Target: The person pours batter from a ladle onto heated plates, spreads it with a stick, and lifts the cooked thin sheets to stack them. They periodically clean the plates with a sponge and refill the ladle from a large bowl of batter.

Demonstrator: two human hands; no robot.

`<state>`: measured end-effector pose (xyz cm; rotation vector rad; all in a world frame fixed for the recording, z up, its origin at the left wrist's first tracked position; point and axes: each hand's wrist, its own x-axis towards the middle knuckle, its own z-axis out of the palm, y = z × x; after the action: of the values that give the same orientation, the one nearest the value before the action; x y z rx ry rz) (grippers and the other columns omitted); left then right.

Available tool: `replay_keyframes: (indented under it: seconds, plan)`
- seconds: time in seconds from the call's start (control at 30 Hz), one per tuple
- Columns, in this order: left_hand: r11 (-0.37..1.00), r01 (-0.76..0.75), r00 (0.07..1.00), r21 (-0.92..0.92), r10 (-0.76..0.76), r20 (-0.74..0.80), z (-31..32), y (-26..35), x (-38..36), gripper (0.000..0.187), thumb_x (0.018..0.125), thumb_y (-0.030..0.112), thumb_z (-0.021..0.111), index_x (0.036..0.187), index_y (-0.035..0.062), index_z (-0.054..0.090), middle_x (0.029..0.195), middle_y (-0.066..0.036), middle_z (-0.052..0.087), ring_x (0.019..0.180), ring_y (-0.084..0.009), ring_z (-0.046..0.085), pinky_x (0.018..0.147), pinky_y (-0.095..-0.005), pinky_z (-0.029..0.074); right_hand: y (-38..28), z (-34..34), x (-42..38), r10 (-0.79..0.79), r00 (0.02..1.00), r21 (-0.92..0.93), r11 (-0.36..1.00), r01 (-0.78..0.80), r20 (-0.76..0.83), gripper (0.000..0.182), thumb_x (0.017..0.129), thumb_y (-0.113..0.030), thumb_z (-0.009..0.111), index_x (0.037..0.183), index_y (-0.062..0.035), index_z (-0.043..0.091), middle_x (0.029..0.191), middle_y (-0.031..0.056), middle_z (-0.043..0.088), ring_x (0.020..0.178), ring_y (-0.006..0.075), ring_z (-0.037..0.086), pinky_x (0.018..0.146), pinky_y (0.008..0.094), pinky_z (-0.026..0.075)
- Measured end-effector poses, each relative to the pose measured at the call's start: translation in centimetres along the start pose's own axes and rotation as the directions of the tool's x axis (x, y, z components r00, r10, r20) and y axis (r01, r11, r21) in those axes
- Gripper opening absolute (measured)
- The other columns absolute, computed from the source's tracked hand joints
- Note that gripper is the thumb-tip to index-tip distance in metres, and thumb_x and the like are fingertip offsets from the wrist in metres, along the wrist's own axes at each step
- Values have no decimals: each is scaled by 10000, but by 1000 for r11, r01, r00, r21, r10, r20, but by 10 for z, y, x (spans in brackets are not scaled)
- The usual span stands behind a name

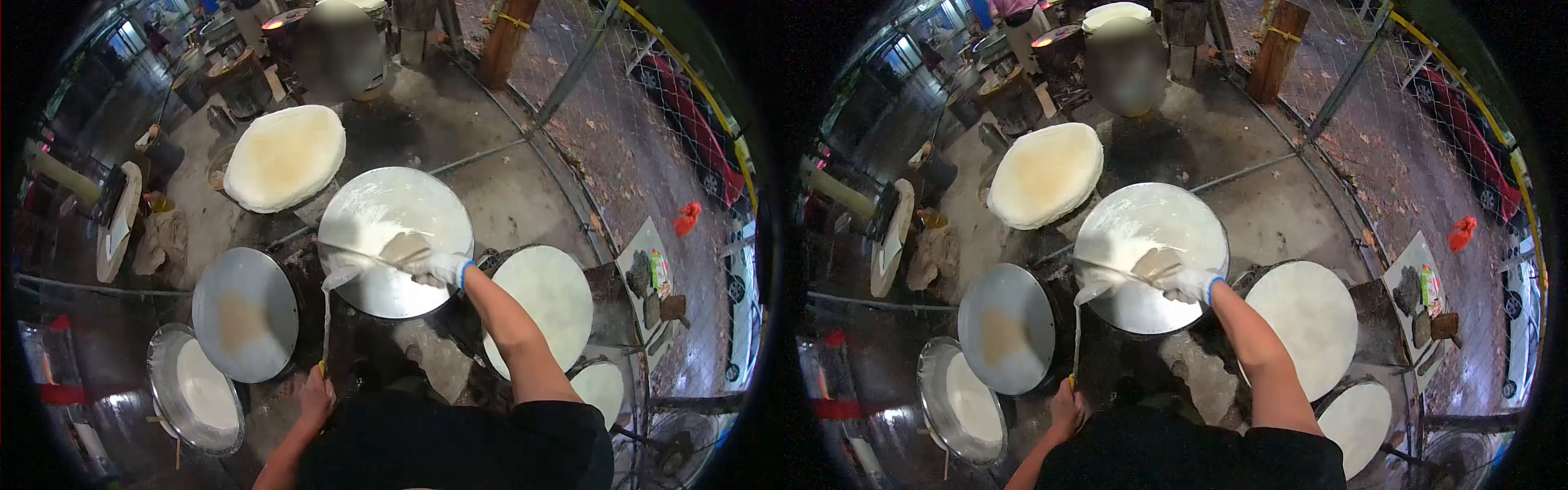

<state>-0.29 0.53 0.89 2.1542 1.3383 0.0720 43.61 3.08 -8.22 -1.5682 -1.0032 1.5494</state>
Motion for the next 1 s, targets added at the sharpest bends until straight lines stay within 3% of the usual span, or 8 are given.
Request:
replay_keyframes:
  seconds: [0.03, 0.07, 0.1, 0.17, 0.3, 0.77, 0.93, 1.0]
  plan:
    - [1000, -3, 1000, 23, 3, 12, 1, 0, -5, 361, 811, 101, 556, 1145, 24, 440, 909, -237, 590, 809, -437, 580, 670, -518, 452, 1, -10, -13, -406, 886, -421, 780, 463, 223, 313, 781, -115, 646, 1091, -78, 626, 979, 123, 642, 815, 211, 616, 666, 333, 506]
    - [999, -12, 1000, 34, 12, -2, 4, -1, -10, 370, 809, 94, 554, 1153, 22, 437, 913, -238, 589, 813, -432, 583, 670, -511, 457, -8, -18, -29, -720, 571, -654, 216, 725, 395, 307, 778, -98, 642, 1083, -64, 622, 997, 133, 649, 844, 226, 634, 695, 341, 524]
    - [999, -19, 1000, 45, 20, -16, 6, -1, -15, 379, 808, 88, 552, 1161, 19, 434, 917, -238, 589, 816, -427, 585, 671, -505, 462, -18, -17, -39, -482, 865, -410, 767, 493, 138, 277, 811, -175, 629, 1074, -92, 628, 838, 85, 630, 659, 169, 570, 553, 303, 460]
    - [997, -28, 999, 72, 31, -31, 7, 1, -21, 388, 806, 78, 549, 1170, 12, 432, 926, -239, 589, 820, -419, 589, 670, -495, 470, -94, -6, -82, 331, 907, 374, 901, -222, -259, 269, 854, -303, 608, 1061, -133, 638, 607, 7, 578, 406, 83, 443, 362, 245, 340]
    - [989, -128, 987, 75, 135, -87, 7, 8, -19, 374, 806, 69, 546, 1157, -2, 442, 942, -240, 585, 822, -418, 592, 673, -484, 480, -53, 15, -65, 235, 960, 117, 969, -219, -150, 240, 859, -320, 624, 910, -88, 658, 566, -16, 526, 380, 79, 370, 351, 238, 292]
    - [913, -408, 907, -8, 404, -122, -59, -47, 19, 388, 822, 82, 547, 1187, -14, 456, 976, -255, 582, 874, -440, 577, 722, -478, 471, -13, 135, -148, 227, 924, 475, 878, -57, -307, 452, 909, -254, 563, 1337, -132, 483, 592, -42, 484, 402, 56, 366, 360, 214, 279]
    - [881, -373, 928, -291, 354, -119, -104, -84, 53, 320, 844, 78, 538, 1143, -30, 501, 947, -217, 601, 844, -372, 602, 735, -395, 473, -28, 275, -120, 266, 863, 751, 636, 179, -431, 326, 925, -302, 533, 1194, -121, 502, 648, -47, 493, 425, 45, 396, 366, 208, 320]
    - [759, -414, 908, -503, 383, -169, -115, -112, 60, 304, 866, 87, 534, 1145, -29, 500, 901, -141, 607, 786, -287, 603, 706, -369, 478, -48, 319, -72, 172, 873, 552, 824, 126, -456, 402, 915, -346, 546, 1216, -79, 531, 704, -15, 574, 464, 63, 451, 396, 215, 361]
